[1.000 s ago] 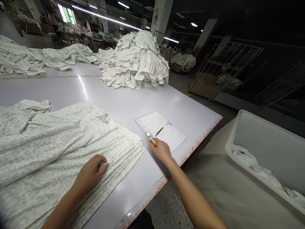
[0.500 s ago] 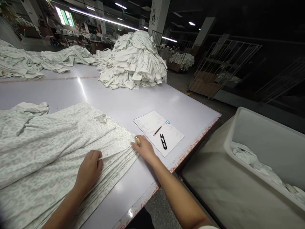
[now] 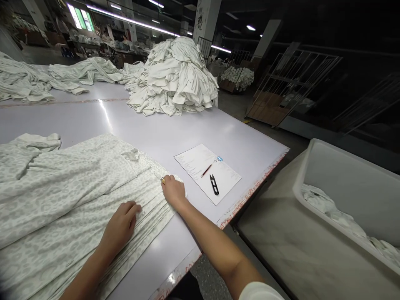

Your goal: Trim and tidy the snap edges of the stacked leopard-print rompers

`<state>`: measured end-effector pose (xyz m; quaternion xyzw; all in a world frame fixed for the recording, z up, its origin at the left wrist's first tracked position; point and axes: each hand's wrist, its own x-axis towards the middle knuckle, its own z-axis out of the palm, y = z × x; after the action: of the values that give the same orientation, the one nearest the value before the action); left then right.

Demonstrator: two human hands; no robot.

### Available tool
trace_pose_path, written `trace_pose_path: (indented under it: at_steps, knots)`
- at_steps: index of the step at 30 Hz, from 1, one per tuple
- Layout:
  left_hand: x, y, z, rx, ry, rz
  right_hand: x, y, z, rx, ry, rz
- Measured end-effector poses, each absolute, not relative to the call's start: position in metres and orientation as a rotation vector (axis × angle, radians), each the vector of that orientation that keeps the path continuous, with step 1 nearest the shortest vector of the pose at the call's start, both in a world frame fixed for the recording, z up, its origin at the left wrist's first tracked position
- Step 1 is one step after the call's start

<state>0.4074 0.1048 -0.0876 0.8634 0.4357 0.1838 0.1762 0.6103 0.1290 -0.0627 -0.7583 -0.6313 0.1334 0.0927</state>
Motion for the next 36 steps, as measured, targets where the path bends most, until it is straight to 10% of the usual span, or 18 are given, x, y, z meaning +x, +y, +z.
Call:
trace_pose_path:
  at_steps: [11,19,36]
  knots:
    - [0.420,0.112,-0.074,2.389,1.243,0.488,0.611,0.087,-0.042,-2.056,-1.787,0.525]
    - [0.425,0.095,-0.083,1.973,1.341,0.702,0.595,0.020,-0.046,-1.449,-1.432,1.615]
    - [0.414,0.060,-0.103,2.396,0.998,0.724,0.607,0.045,-0.054,-1.544,-1.465,1.924]
